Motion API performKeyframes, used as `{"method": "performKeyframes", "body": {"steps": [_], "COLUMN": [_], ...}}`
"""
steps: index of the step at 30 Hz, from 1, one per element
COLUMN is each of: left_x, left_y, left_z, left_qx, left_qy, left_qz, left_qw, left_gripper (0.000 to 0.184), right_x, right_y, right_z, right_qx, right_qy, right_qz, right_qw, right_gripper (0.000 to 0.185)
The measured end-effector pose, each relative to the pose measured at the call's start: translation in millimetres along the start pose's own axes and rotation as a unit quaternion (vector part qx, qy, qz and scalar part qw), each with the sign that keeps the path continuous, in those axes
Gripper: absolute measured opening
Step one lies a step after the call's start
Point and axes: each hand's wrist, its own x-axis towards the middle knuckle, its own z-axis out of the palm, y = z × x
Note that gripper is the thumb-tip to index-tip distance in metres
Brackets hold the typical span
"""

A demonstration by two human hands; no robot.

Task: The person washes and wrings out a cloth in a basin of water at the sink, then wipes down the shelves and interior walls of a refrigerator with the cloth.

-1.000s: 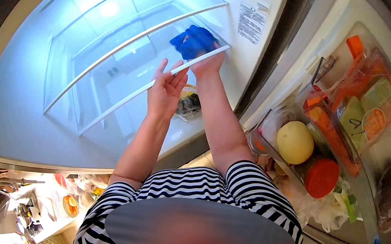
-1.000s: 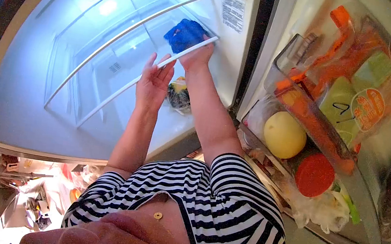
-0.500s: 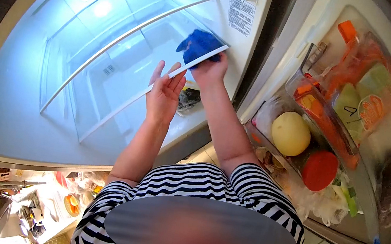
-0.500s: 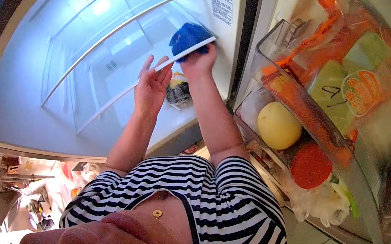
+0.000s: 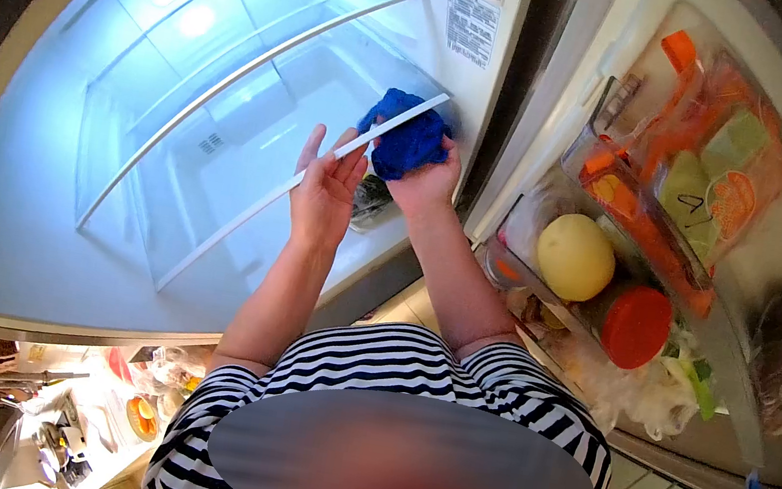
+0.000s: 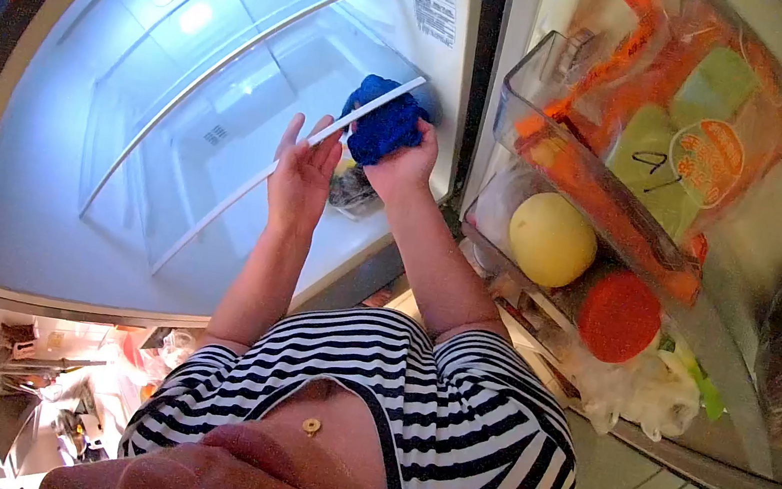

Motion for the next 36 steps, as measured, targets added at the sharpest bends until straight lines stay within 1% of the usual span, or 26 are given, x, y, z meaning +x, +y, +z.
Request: {"method": "performKeyframes", "body": {"steps": [3, 4, 6, 7, 8, 9, 11, 12, 14, 15, 17, 18, 19, 20, 21, 22, 23, 25, 26, 28, 29, 31, 32, 33, 35, 36], "left_x": [1, 1, 1, 1, 2, 2, 2, 0, -1, -3, -6, -7, -6, -6, -10, -18, -25, -24, -25, -27, -26, -27, -29, -35, -46, -45], "left_y": [0, 1, 2, 2, 2, 2, 2, 2, 3, 3, 3, 3, -2, -14, -16, -19, -22, -24, -27, -30, -30, -27, -29, -31, -9, -6], "left_z": [-3, -3, -1, -1, -1, -1, -2, -3, -2, -1, -1, -1, -9, -25, -27, -30, -30, -45, -49, -49, -47, -37, -34, -35, -24, -28], "left_qx": [-0.003, -0.003, 0.020, 0.020, 0.018, 0.014, 0.013, 0.011, 0.015, 0.020, 0.023, 0.027, 0.026, 0.184, 0.338, 0.345, 0.295, 0.269, 0.269, 0.308, 0.307, 0.130, 0.144, 0.171, 0.279, 0.285], "left_qy": [-0.022, -0.022, -0.010, -0.012, -0.010, -0.009, -0.014, -0.018, -0.016, -0.018, -0.020, -0.025, -0.025, -0.063, -0.098, -0.154, -0.186, -0.183, -0.183, -0.118, -0.118, -0.044, -0.085, -0.138, -0.161, -0.150], "left_qz": [0.009, 0.011, 0.011, 0.011, 0.010, 0.009, 0.002, -0.003, -0.005, -0.007, -0.012, -0.014, -0.013, -0.007, -0.002, -0.038, -0.083, -0.159, -0.160, -0.087, -0.085, -0.056, -0.082, -0.113, -0.154, -0.133], "left_qw": [1.000, 1.000, 1.000, 1.000, 1.000, 1.000, 1.000, 1.000, 1.000, 1.000, 0.999, 0.999, 0.999, 0.981, 0.936, 0.925, 0.934, 0.932, 0.932, 0.940, 0.940, 0.989, 0.982, 0.969, 0.934, 0.938], "left_gripper": [0.057, 0.057, 0.049, 0.049, 0.050, 0.050, 0.051, 0.052, 0.053, 0.054, 0.057, 0.059, 0.059, 0.060, 0.063, 0.076, 0.063, 0.040, 0.040, 0.020, 0.020, 0.016, 0.015, 0.018, 0.026, 0.035], "right_x": [27, 39, 45, 46, 40, 27, -7, -21, -42, -45, -51, -54, -58, -65, -72, -78, -80, -86, -87, -88, -89, -97, -104, -104, -107, -106], "right_y": [-8, -11, -5, -3, -4, -3, -2, -4, -15, -22, -33, -34, -35, -34, -34, -34, -35, -36, -38, -42, -41, -34, -29, -28, -25, -25], "right_z": [-2, 1, -1, -3, -8, -11, -17, -18, -20, -25, -39, -40, -37, -32, -29, -28, -32, -16, -12, -8, -14, -22, -25, -31, -52, -53], "right_qx": [0.007, 0.034, 0.034, 0.031, -0.004, -0.005, -0.017, -0.019, -0.098, -0.099, -0.103, -0.151, -0.151, -0.186, -0.220, -0.247, -0.310, -0.416, -0.416, -0.440, -0.442, -0.559, -0.619, -0.619, -0.629, -0.608], "right_qy": [0.032, 0.061, 0.047, 0.037, 0.036, 0.036, 0.105, 0.107, 0.131, 0.134, 0.122, 0.153, 0.151, 0.146, 0.142, 0.101, 0.058, 0.096, 0.097, 0.124, 0.123, 0.090, -0.001, -0.003, -0.014, 0.014], "right_qz": [-0.013, 0.000, -0.001, -0.004, 0.005, 0.003, 0.039, 0.041, 0.032, 0.032, 0.055, 0.034, 0.035, 0.087, 0.139, 0.200, 0.236, 0.251, 0.251, 0.271, 0.271, 0.079, 0.013, 0.016, 0.057, 0.065], "right_qw": [0.999, 0.998, 0.998, 0.999, 0.999, 0.999, 0.994, 0.993, 0.986, 0.986, 0.986, 0.976, 0.976, 0.968, 0.955, 0.943, 0.919, 0.869, 0.869, 0.847, 0.846, 0.821, 0.785, 0.785, 0.775, 0.791], "right_gripper": [0.058, 0.058, 0.058, 0.057, 0.055, 0.055, 0.051, 0.051, 0.044, 0.044, 0.037, 0.034, 0.034, 0.033, 0.033, 0.033, 0.033, 0.036, 0.036, 0.043, 0.043, 0.049, 0.053, 0.053, 0.049, 0.039]}}
